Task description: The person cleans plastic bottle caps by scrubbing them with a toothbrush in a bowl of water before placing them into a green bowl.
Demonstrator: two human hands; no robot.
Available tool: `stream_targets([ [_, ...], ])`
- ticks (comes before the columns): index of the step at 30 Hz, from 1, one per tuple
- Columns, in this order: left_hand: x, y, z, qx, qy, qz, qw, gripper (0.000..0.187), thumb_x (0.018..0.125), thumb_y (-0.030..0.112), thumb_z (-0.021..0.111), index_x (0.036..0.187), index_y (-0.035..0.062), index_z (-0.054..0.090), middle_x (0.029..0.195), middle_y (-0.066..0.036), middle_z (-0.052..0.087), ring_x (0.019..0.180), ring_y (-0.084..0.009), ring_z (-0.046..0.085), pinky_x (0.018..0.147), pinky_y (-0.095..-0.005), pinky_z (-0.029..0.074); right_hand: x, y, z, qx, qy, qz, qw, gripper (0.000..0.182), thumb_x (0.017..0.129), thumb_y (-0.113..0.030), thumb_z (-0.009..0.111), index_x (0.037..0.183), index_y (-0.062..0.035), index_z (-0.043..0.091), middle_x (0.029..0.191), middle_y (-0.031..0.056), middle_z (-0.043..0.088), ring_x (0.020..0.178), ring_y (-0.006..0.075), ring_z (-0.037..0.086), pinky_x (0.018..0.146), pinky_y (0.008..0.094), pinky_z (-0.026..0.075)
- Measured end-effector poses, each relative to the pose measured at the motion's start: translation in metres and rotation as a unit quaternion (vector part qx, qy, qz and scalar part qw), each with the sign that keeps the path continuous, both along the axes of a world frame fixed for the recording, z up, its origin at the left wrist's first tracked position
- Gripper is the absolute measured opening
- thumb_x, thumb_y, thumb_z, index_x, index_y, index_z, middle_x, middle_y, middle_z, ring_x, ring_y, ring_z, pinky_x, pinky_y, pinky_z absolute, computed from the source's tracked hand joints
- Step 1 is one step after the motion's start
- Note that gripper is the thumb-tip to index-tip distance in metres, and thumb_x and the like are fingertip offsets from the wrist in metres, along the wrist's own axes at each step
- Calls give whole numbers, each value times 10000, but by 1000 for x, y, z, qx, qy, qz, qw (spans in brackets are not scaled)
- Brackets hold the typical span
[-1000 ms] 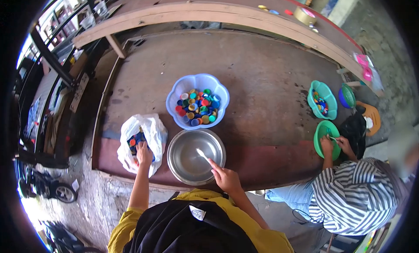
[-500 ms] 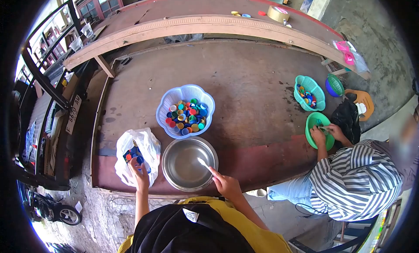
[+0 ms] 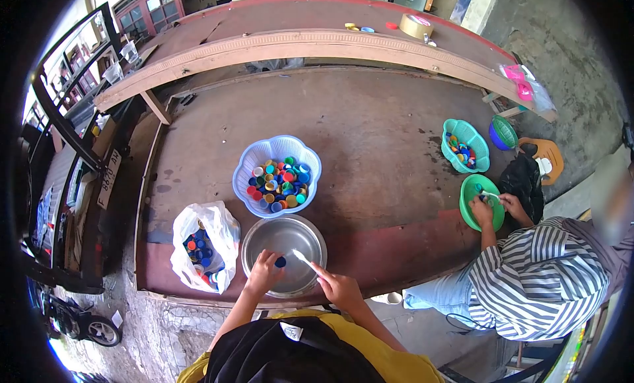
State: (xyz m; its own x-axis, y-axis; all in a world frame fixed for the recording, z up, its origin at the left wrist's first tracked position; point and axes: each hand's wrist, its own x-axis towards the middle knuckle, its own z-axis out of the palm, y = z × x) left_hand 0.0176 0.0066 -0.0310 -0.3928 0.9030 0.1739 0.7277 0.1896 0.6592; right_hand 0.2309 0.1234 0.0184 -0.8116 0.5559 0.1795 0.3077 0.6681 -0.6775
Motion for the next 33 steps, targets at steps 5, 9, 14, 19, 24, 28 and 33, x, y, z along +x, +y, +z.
stream_targets([
  [5,0,12,-16,-71,-4,-10,997,392,675,93,698,1055,87,600,1019,-136,553,973,-317,563,877,-403,473,1,2,4,-19,-45,-6,999,425,869,-136,576,1290,-170,527,950,146,662,715,331,647,600,379,525],
  [9,-2,15,-21,-82,-25,-26,996,391,670,94,699,1047,82,598,1026,-139,554,966,-324,574,871,-402,479,2,7,2,-29,-41,-6,999,422,870,-132,573,1288,-162,529,982,140,661,730,324,652,617,370,531],
  [14,-6,15,-31,-119,-43,-32,991,390,666,107,707,1040,85,595,1029,-144,556,964,-328,583,856,-404,488,-5,13,13,-35,-33,-5,999,427,872,-129,570,1295,-167,524,930,148,664,709,324,648,602,371,524],
  [19,-9,13,-27,-139,-52,-30,989,400,666,117,720,1043,91,589,1041,-150,555,948,-337,596,838,-412,496,-20,15,27,-44,-34,10,998,441,877,-142,567,1312,-185,508,823,171,647,650,329,630,559,387,499],
  [24,-5,16,-28,-136,-49,-27,989,414,676,120,727,1060,94,574,1036,-151,556,938,-342,602,822,-412,502,-28,16,37,-39,4,15,999,451,878,-147,566,1322,-188,498,782,171,639,631,330,625,546,393,493],
  [28,-1,24,-17,-137,-66,-22,988,401,687,109,721,1052,85,556,1034,-158,554,931,-348,603,803,-412,508,-25,25,33,-37,-18,7,999,453,875,-144,567,1321,-187,500,761,171,635,625,328,625,541,396,493],
  [33,4,30,0,-40,-107,-17,993,386,679,58,703,1017,46,516,986,-170,550,898,-353,603,779,-398,513,-23,31,30,-26,-23,17,999,459,879,-157,558,1331,-201,487,736,161,630,600,320,618,532,399,494],
])
